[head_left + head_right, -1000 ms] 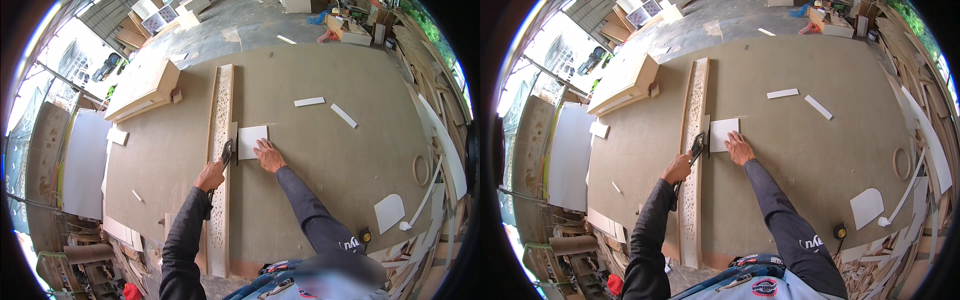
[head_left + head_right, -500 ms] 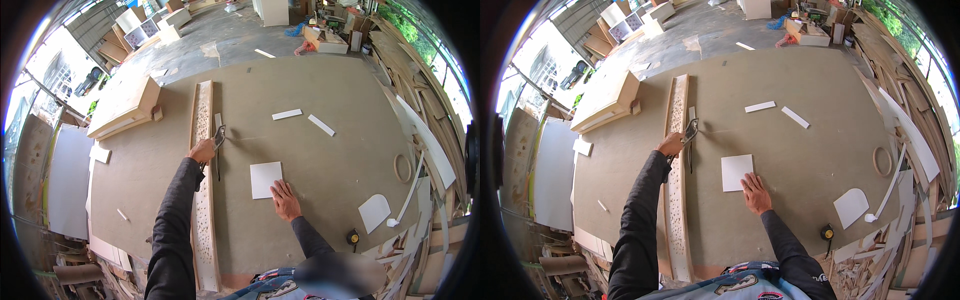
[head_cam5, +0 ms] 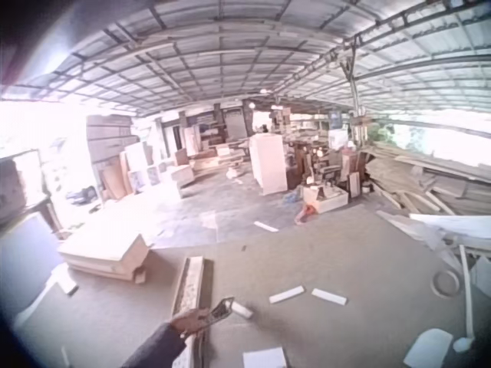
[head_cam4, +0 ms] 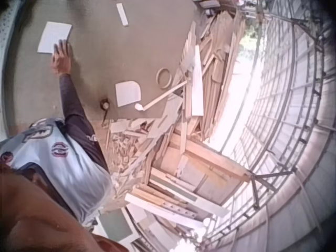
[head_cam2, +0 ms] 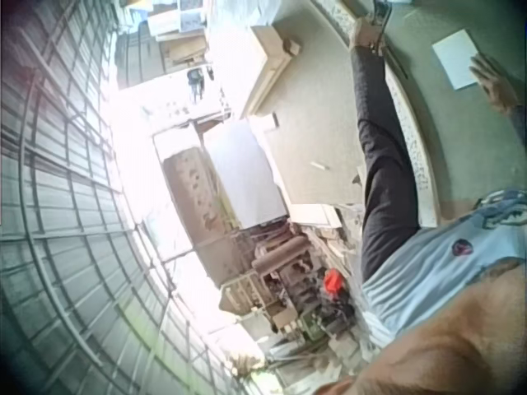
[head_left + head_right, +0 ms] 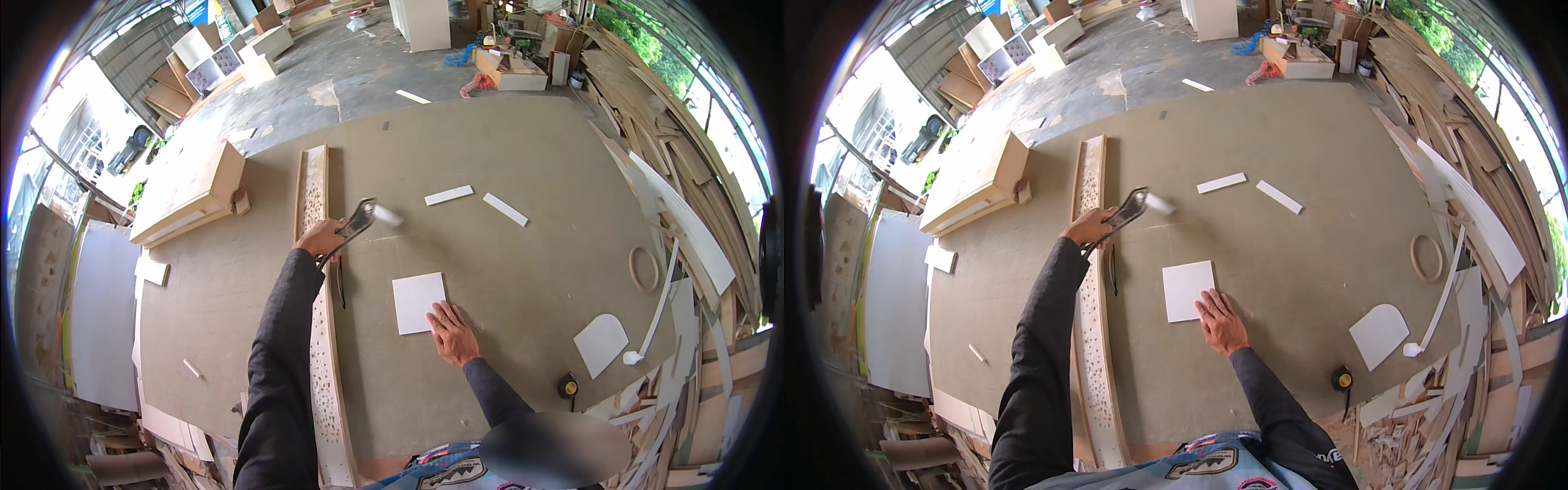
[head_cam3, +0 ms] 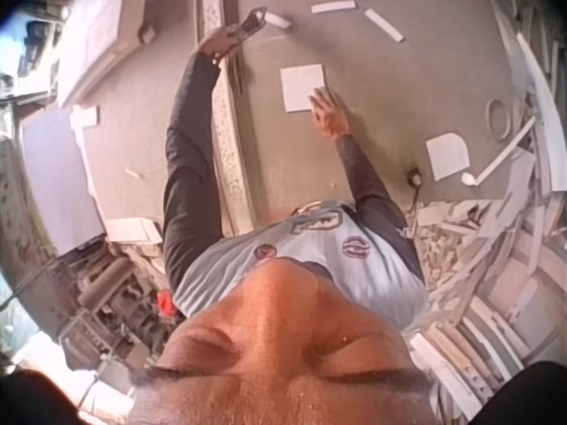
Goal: The person cuts several small wooden strips from a sheet of wood using a blade and a straight edge, then applies glue from a bottle to the strips and arranges them on a larger rectangular piece of wood.
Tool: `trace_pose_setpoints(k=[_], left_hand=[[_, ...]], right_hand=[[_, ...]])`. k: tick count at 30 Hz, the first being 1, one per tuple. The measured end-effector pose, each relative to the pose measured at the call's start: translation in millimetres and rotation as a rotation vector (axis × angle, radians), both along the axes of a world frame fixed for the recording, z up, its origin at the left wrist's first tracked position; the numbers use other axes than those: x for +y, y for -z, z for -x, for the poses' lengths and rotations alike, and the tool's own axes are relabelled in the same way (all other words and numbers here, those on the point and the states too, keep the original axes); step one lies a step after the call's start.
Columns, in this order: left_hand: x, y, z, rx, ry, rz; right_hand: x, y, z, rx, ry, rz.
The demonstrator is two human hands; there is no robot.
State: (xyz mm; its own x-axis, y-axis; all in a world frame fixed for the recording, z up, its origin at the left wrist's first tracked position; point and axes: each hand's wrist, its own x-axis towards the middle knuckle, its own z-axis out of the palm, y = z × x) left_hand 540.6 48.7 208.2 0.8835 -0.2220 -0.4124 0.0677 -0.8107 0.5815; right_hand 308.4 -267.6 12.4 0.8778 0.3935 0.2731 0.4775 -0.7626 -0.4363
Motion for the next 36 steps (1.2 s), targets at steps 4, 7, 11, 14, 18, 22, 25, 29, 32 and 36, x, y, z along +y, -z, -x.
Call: trace_pose_setpoints(k=[4,7,11,14,18,22,25,29,32,36], left_hand=[[-10.3,-6.9,26.2,-0.221,-0.007,-0.112],[17.4,-15.9,67.9,-0.179,0.025,-0.005],[33.6,-32.7,137.7,-0.136,-0.001,0.030],[46.0,-38.8,190.7,-0.133,-0.015,0.039],[73.5,-36.2,273.5,-0.093,-0.163,0.068],[72.6,-35.7,351.1,-0.083,-0.247,0.043],[68.6,-31.7,394.8,-0.057,-0.304,0.019],[72.7,-21.1,434.1,-0.089,-0.302,-0.063],[57.6,-32.7,440.5,0.048,-0.374,0.018],[53.6,-17.4,451.4,-0.004,-0.317,-0.023]], right_hand=[[-2.1,-6.6,-2.7,0.001,0.005,-0.022],[-8.0,-22.7,-21.9,0.197,-0.043,0.014],[-15.2,-48.4,-59.0,0.126,-0.056,0.292],[-27.2,-60.8,-95.3,0.242,-0.196,0.506],[-14.1,-70.6,-104.5,0.369,-0.206,0.493],[8.8,-50.2,-64.5,0.253,-0.248,0.236],[55.3,-42.1,-17.4,0.213,-0.355,0.169],[104.9,-37.7,18.9,0.218,-0.360,0.083],[114.5,-26.4,24.7,0.174,-0.361,0.106],[116.0,-3.1,41.6,0.099,-0.346,0.015]])
